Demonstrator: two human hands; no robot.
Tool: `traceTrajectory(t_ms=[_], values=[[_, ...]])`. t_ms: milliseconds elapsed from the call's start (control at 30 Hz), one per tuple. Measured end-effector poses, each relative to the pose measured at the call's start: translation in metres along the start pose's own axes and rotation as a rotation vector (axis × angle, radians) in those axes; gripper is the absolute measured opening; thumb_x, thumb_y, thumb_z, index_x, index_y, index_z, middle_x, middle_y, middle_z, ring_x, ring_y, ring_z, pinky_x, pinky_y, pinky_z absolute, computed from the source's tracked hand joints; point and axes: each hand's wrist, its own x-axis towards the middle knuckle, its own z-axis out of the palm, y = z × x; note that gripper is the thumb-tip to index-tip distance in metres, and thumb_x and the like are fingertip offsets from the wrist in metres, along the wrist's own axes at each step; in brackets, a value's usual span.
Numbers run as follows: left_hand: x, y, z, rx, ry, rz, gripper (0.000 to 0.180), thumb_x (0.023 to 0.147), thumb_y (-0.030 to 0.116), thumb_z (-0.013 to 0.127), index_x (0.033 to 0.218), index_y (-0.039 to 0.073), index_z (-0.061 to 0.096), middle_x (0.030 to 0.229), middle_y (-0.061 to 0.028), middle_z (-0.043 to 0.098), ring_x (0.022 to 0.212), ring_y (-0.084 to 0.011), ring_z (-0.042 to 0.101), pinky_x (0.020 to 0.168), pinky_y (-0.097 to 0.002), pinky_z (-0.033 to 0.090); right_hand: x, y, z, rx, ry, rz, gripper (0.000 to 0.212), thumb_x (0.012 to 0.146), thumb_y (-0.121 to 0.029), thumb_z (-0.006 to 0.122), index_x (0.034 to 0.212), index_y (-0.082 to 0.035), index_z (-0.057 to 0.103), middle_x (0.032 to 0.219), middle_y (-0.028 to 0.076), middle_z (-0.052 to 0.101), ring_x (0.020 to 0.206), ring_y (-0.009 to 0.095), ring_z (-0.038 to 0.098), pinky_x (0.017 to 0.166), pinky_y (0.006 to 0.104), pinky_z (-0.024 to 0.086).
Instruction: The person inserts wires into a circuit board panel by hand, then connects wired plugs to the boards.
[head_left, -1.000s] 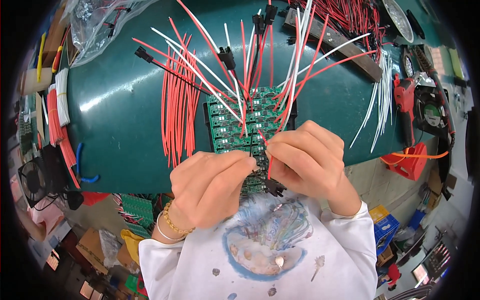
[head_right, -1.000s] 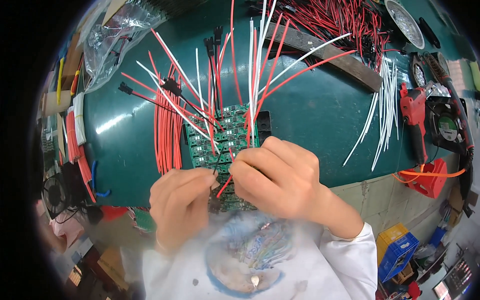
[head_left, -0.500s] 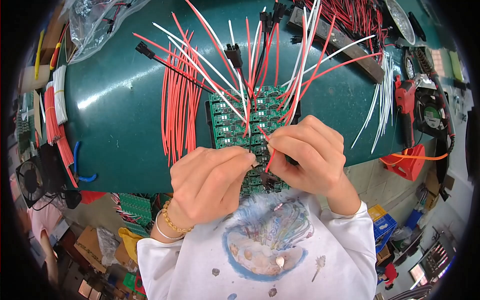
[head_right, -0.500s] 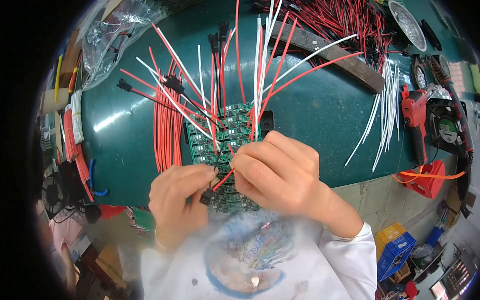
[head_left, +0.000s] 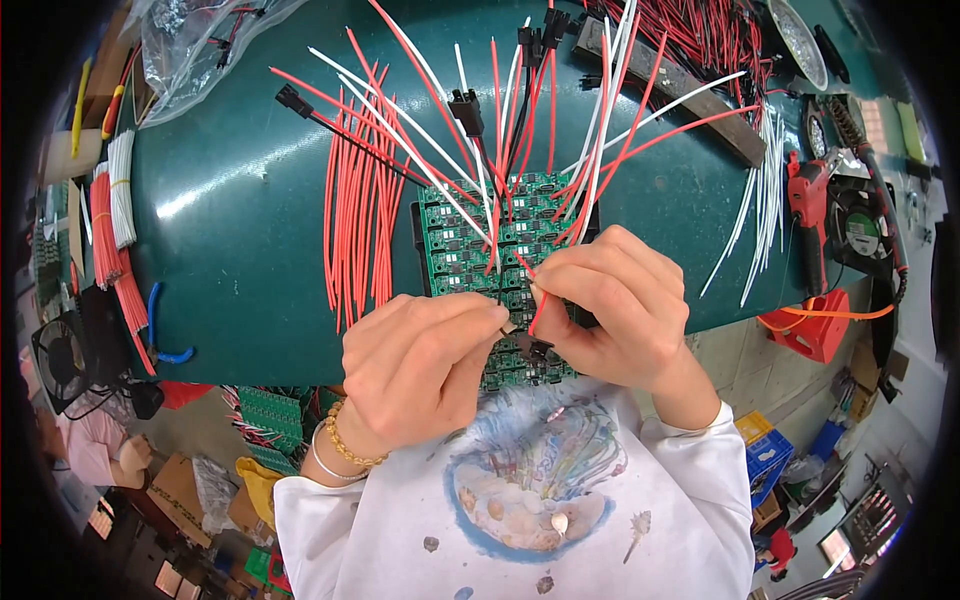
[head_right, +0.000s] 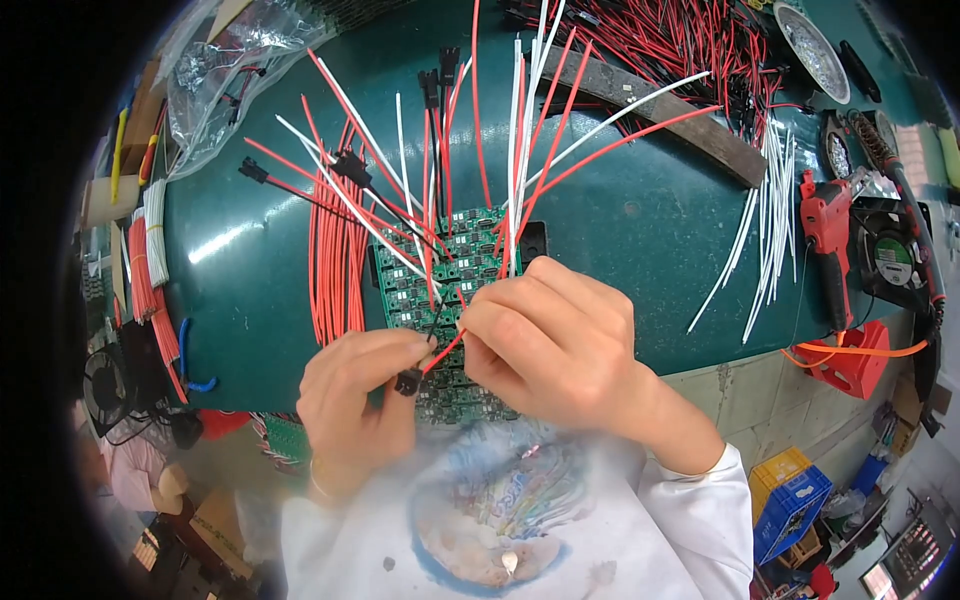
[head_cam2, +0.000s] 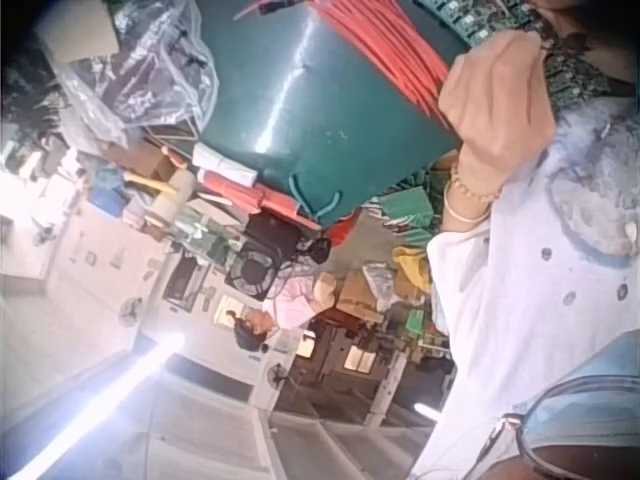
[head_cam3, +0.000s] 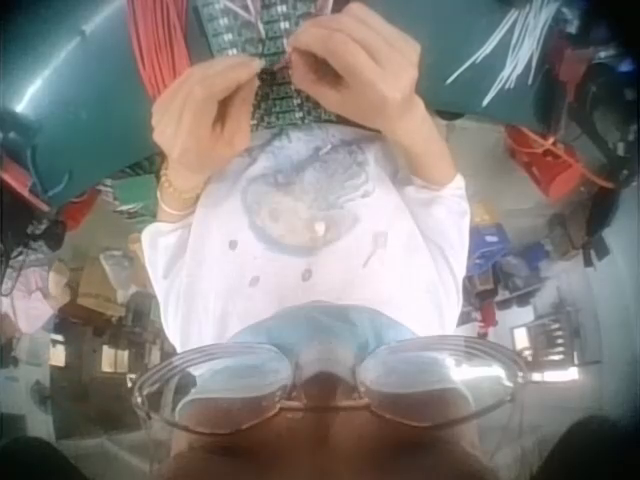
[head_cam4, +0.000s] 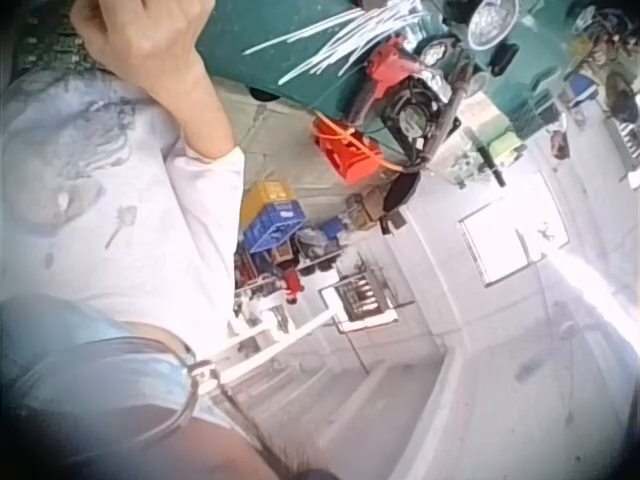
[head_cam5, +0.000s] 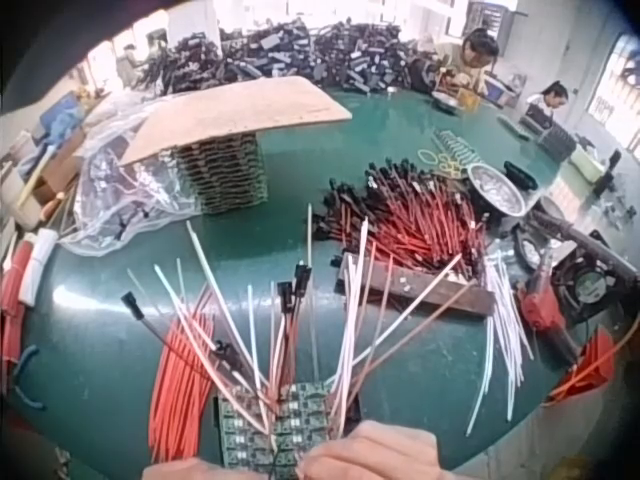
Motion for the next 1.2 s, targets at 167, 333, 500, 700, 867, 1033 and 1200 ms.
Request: traceTrajectory(t_ms=[167,333,500,700,867,1033,1200], values=[[0.0014,0.0018,0.0003,-0.021,0.010,-0.024,0.023,0.067,-0.009,0.072,0.088,-0.001,0.064,0.078,-0.0108,0.067,0.058,-0.0204,0.062,0.049,-0.0265,0.045,0.0013,-0.0004,-0.0004,-0.006,0.010,0.007,0.024,0.061,0.007,0.072,0.081,0.000,0.062,0.073,0.009,0.064,0.054,0.021,0.056,0.046,0.0263,0.043],[0.0046,0.0025,0.0015,-0.047,0.033,-0.044,0.023,0.067,-0.009,0.072,0.087,-0.001,0.064,0.077,-0.0107,0.067,0.060,-0.0209,0.064,0.050,-0.0265,0.046,0.0006,0.0007,0.0074,-0.014,0.097,0.002,0.028,0.052,0.007,0.067,0.077,-0.003,0.060,0.070,0.005,0.059,0.051,0.019,0.052,0.043,0.0277,0.042],[0.0072,0.0039,0.0011,-0.011,0.029,-0.036,0.021,0.069,-0.008,0.071,0.088,-0.002,0.064,0.078,-0.0109,0.068,0.061,-0.0214,0.064,0.051,-0.0271,0.047,-0.0002,-0.0001,0.0065,-0.012,0.096,0.024,0.028,0.053,0.007,0.067,0.077,-0.003,0.060,0.070,0.006,0.059,0.052,0.020,0.052,0.044,0.0276,0.042],[0.0044,0.0025,0.0019,0.002,0.040,-0.038,0.021,0.069,-0.008,0.070,0.088,-0.002,0.064,0.078,-0.0110,0.067,0.061,-0.0213,0.064,0.051,-0.0271,0.047,-0.0001,-0.0008,0.0057,-0.013,0.093,0.022,0.028,0.053,0.007,0.067,0.078,-0.003,0.060,0.071,0.006,0.059,0.052,0.020,0.052,0.044,0.0278,0.042],[0.0036,0.0027,0.0019,-0.009,0.049,-0.044,0.020,0.069,-0.008,0.071,0.087,-0.002,0.064,0.077,-0.0111,0.067,0.061,-0.0215,0.064,0.051,-0.0270,0.048,-0.0015,-0.0009,0.0016,0.004,0.032,0.020,0.029,0.059,0.008,0.073,0.084,0.000,0.062,0.076,0.010,0.065,0.055,0.021,0.056,0.047,0.0268,0.043],[0.0044,0.0050,0.0010,-0.025,0.041,-0.066,0.021,0.068,-0.009,0.071,0.086,-0.002,0.064,0.076,-0.0114,0.067,0.062,-0.0226,0.065,0.052,-0.0275,0.049,-0.0013,-0.0017,0.0019,0.010,0.038,0.021,0.028,0.059,0.009,0.072,0.084,0.000,0.062,0.076,0.010,0.065,0.055,0.020,0.056,0.047,0.0268,0.043],[0.0045,0.0062,0.0018,-0.050,0.049,-0.099,0.019,0.067,-0.010,0.070,0.083,-0.003,0.063,0.075,-0.0118,0.067,0.063,-0.0237,0.066,0.056,-0.0288,0.052,-0.0021,-0.0006,0.0073,-0.001,0.102,0.017,0.029,0.054,0.007,0.068,0.080,-0.002,0.060,0.072,0.006,0.060,0.053,0.020,0.052,0.044,0.0275,0.042]])
